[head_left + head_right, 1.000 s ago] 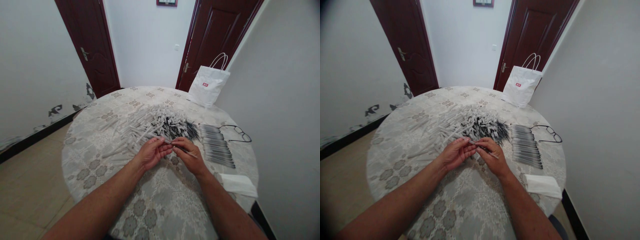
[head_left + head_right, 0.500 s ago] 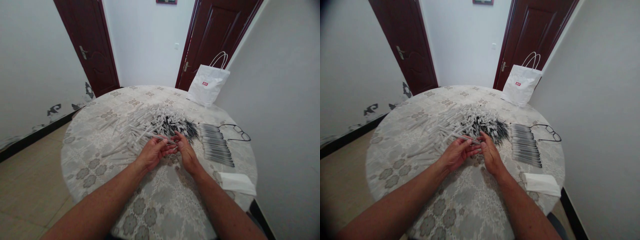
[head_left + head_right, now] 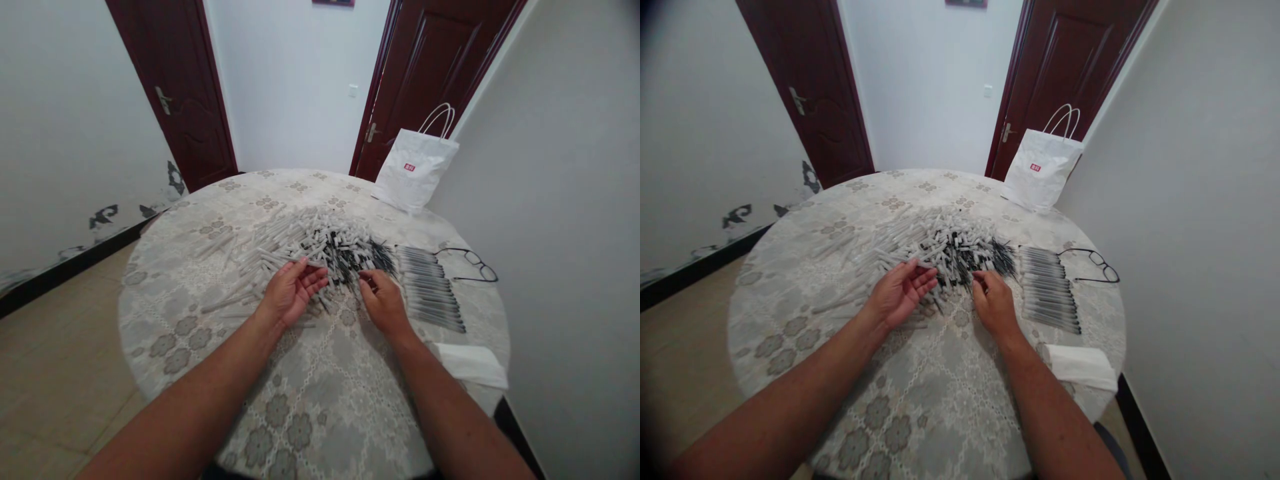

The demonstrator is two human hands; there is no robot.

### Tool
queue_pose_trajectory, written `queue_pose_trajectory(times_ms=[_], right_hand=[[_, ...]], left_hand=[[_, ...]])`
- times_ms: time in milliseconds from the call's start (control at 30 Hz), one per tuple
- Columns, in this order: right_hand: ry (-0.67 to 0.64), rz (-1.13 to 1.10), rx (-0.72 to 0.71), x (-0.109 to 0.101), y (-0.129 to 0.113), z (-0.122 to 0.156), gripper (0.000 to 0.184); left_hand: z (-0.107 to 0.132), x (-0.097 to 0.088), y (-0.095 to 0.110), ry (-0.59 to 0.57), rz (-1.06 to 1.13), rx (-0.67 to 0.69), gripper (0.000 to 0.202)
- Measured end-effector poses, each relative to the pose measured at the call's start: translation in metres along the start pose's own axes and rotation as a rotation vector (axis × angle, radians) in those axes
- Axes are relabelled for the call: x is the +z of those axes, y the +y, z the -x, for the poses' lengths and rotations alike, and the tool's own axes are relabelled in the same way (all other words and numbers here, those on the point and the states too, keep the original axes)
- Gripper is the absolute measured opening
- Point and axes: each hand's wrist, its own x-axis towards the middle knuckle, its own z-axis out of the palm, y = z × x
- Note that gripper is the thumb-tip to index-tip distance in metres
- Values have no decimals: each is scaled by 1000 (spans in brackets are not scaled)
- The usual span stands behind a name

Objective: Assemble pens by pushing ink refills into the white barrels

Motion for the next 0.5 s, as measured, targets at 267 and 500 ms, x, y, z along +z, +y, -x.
queue_pose_trajectory(times_ms=[267, 500], right_hand=[[-240, 230, -170, 20, -9, 10, 26], [-283, 430, -117, 30, -11, 8, 30]], left_hand=[[-1, -1, 0, 21, 18, 21, 14], [1, -1, -2, 4, -1, 24, 17]])
